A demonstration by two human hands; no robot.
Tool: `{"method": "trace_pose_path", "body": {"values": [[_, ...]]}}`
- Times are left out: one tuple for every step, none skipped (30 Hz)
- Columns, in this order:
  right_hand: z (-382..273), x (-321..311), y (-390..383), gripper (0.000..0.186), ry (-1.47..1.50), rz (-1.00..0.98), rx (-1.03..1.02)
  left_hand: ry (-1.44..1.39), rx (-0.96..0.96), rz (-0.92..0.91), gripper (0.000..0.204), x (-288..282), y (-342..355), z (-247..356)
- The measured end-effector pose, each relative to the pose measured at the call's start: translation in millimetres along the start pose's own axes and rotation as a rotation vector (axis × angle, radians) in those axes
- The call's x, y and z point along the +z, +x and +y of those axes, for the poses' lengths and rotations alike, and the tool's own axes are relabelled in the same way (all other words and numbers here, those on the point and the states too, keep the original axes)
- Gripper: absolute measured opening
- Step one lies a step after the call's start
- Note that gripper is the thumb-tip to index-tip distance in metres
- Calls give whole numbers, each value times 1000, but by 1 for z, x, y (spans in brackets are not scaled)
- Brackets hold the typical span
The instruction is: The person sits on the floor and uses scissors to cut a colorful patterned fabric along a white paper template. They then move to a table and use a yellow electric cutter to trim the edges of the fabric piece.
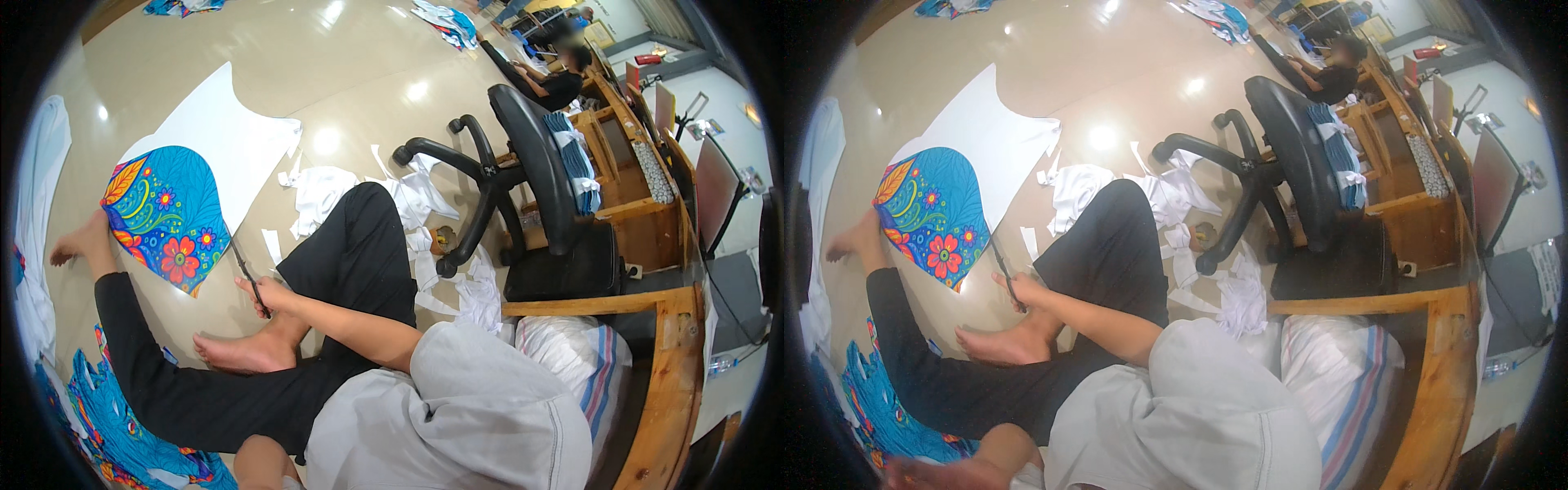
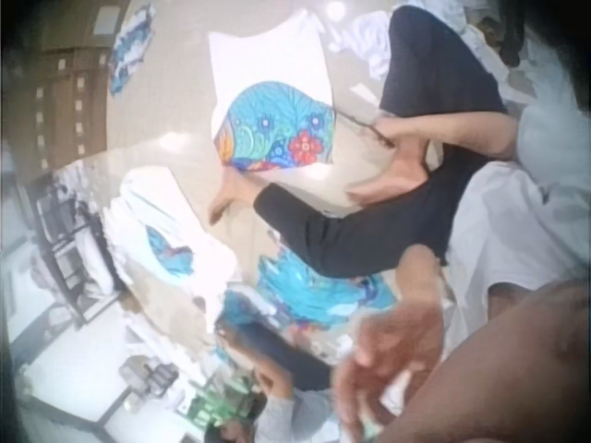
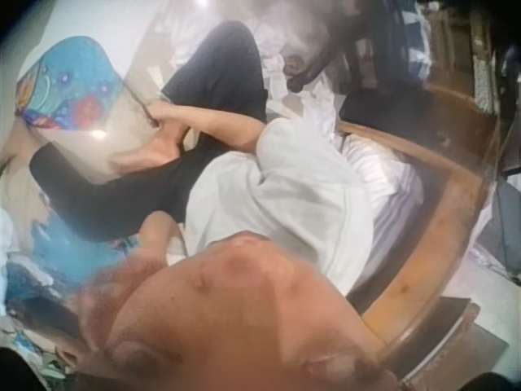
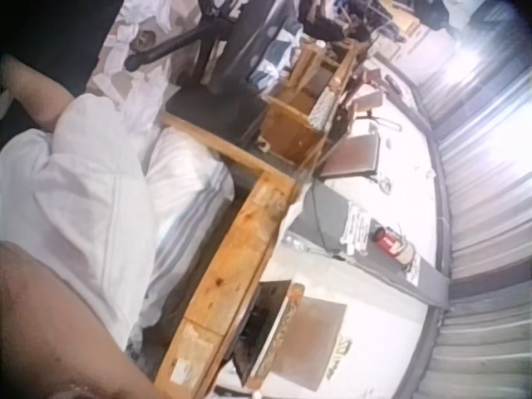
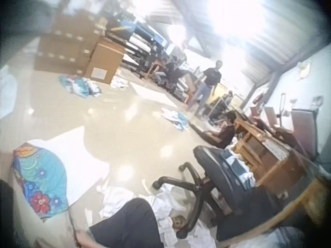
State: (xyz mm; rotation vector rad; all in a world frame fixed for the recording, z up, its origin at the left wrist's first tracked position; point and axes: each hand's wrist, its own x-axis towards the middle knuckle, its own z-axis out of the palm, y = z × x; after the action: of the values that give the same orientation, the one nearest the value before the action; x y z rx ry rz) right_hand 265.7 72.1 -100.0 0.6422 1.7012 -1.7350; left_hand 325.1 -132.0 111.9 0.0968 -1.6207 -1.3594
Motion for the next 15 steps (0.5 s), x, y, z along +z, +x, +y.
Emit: {"method": "trace_pose_path", "body": {"values": [[-2, 3, 0, 70, 5, 1, 8, 11, 4, 4, 21, 1, 2, 0], [-2, 3, -1, 68, 25, -11, 21, 28, 4, 3, 21, 3, 2, -1], [-8, 3, -5, 67, 41, -29, 31, 107, 19, -5, 21, 8, 8, -4], [-8, -1, -8, 65, 74, -32, 44, 228, 39, -46, 21, 16, 12, -11], [-10, -7, -10, 65, 74, -3, 37, 359, 52, -128, 21, 37, 20, -26], [-13, -5, -11, 65, 60, -9, 38, -377, -314, -168, 22, 54, 28, -58], [-8, -7, -9, 65, 65, 1, 43, 433, 42, -457, 30, 90, 30, -42], [-8, -7, -6, 63, 54, -1, 59, -146, -408, -403, 20, 116, 25, -59], [-7, -5, -6, 62, 40, -1, 82, -163, -356, -461, 15, 126, 6, -106], [-8, -1, -7, 61, 93, -29, 80, -129, -291, -509, 14, 130, -12, -159], [-10, -4, -9, 60, 145, -47, 82, -13, -310, -586, 14, 134, -31, -190], [-12, -4, -10, 59, 166, -16, 113, 127, -125, -631, 18, 138, -45, -205], [-12, -4, -11, 58, 187, 12, 150, 217, -16, -668, 24, 137, -58, -214], [-24, 0, -20, 58, 162, 20, 151, 282, 37, -710, 27, 133, -64, -223], [-32, 2, -30, 58, 146, 35, 156, 340, 84, -767, 31, 128, -72, -230]]}}
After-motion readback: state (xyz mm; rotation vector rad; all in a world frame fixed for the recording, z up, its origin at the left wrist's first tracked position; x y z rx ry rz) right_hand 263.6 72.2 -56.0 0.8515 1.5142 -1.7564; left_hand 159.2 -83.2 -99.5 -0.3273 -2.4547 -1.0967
